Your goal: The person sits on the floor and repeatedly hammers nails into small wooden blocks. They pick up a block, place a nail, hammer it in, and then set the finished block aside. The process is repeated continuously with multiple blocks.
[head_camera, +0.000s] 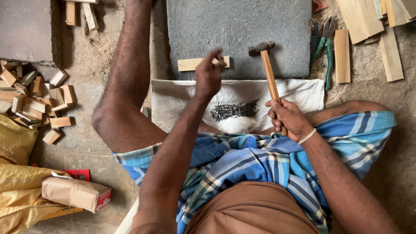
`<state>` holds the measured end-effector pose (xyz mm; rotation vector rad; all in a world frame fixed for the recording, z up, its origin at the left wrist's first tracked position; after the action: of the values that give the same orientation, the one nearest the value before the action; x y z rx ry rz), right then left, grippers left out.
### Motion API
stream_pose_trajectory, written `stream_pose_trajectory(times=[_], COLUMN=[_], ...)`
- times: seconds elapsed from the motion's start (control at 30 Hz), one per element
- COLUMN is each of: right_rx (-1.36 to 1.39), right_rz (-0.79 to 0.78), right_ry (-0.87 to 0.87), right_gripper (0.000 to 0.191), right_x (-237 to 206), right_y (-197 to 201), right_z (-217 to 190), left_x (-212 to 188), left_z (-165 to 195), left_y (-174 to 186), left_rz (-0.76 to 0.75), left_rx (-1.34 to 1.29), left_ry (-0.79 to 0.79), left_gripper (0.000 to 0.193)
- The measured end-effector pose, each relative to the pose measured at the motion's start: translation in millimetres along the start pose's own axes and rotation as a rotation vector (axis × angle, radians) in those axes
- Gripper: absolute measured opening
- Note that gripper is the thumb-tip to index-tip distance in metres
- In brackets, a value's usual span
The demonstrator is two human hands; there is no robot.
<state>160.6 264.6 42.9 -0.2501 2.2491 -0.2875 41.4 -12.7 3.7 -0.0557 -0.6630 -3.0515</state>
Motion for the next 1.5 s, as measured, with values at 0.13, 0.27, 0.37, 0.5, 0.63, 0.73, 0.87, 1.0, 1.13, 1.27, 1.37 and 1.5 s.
stream_pose_trajectory(times=[0.13, 0.27, 0.37, 0.5, 0.63, 0.73, 0.87, 1.0, 1.13, 1.27, 1.37, 1.5], right_rx=[-0.049, -0.104, -0.193, -0.762, -1.066, -1.251, -1.310, -0.991, -0.774, -1.267, -1.260, -1.035], right_rz=[0.046, 0.099, 0.189, 0.324, 0.455, 0.475, 0.456, 0.497, 0.424, 0.440, 0.462, 0.314], right_ry=[-0.004, 0.032, 0.118, 0.569, 0.777, 0.653, 0.504, 0.833, 1.212, 0.814, 0.546, 0.410], right_gripper=[0.035, 0.032, 0.033, 0.034, 0.032, 0.031, 0.029, 0.025, 0.025, 0.025, 0.032, 0.025], right_x=[5, 8, 6, -4, -14, -11, -17, -41, -46, -11, -5, -4], right_y=[-3, -9, -16, -27, -37, -45, -46, -41, -44, -46, -38, -4], right_z=[2, 2, 0, -10, -16, -18, -22, -27, -30, -28, -10, 6], left_x=[25, 26, 26, 26, 23, 20, 17, 16, 18, 19, 20, 29], left_z=[-17, -21, -24, -29, -34, -32, -27, -30, -31, -27, -31, -14], left_y=[-5, -8, -8, -5, -6, -5, 2, 11, 16, 21, 23, 30], left_rz=[0.012, 0.054, 0.015, 0.056, 0.041, 0.044, 0.055, 0.005, -0.024, -0.072, -0.269, -0.373], left_rx=[0.155, 0.295, 0.325, 0.371, 0.410, 0.429, 0.437, 0.283, 0.171, 0.272, 0.190, 0.542], left_ry=[-0.186, -0.328, -0.298, -0.369, -0.346, -0.334, -0.364, -0.437, -0.369, -0.299, -0.070, -0.510], left_gripper=[0.029, 0.024, 0.022, 0.022, 0.022, 0.023, 0.031, 0.047, 0.056, 0.056, 0.036, 0.058])
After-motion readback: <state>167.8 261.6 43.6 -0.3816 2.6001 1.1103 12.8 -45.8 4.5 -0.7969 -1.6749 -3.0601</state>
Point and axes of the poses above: each hand's wrist, its own x-axis towards the middle knuckle, its own y-axis out of the back of the hand, z = x × y, the point moved 2 cm from there along x, towards the middle knuckle
